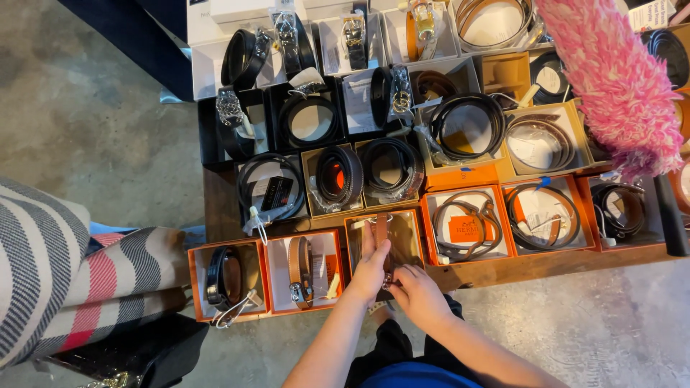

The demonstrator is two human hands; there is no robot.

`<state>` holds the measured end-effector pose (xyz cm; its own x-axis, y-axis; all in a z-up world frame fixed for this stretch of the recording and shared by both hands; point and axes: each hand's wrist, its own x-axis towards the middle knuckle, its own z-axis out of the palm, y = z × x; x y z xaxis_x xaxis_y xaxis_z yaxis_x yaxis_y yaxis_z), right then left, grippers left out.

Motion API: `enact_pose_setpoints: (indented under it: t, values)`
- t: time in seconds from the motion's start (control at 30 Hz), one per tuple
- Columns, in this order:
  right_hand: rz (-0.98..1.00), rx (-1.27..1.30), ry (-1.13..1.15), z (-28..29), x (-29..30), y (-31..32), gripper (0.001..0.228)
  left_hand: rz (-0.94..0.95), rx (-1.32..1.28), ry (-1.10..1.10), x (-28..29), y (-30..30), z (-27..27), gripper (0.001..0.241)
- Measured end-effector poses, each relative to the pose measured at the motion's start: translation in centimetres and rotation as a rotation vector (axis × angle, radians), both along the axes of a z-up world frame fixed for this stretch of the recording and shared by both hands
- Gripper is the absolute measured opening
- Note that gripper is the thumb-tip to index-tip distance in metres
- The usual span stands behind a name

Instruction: Inspecting various belts and organizing them into their display boxes on a retail table.

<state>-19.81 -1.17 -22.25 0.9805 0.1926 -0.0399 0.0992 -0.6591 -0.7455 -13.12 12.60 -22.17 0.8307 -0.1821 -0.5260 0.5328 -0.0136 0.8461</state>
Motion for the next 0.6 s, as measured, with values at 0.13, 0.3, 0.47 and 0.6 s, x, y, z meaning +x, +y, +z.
enact_pose_setpoints:
  t: [0.13,0.3,0.47,0.6]
  values:
    - [-0.097,0.195,0.272,0.4,0.9,-0.6,0.013,0.039,-0.127,0.048,-0.1,0.1,0.8,0.079]
    - [-0.222,0.406,0.51,0.7,2.3,-0.7,0.034,0.042,-0.141,0.064,-1.4,0.0,2.0,0.075]
    - [-0.224,0.411,0.567,1.3,2.8,-1.0,0.036,-0.133,0.018,-0.079,-3.4,0.9,2.6,0.077]
    - [-0.15,0.454,0.487,0.4,2.5,-1.9,0.019,-0.287,0.485,-0.43,-6.4,2.2,3.2,0.07]
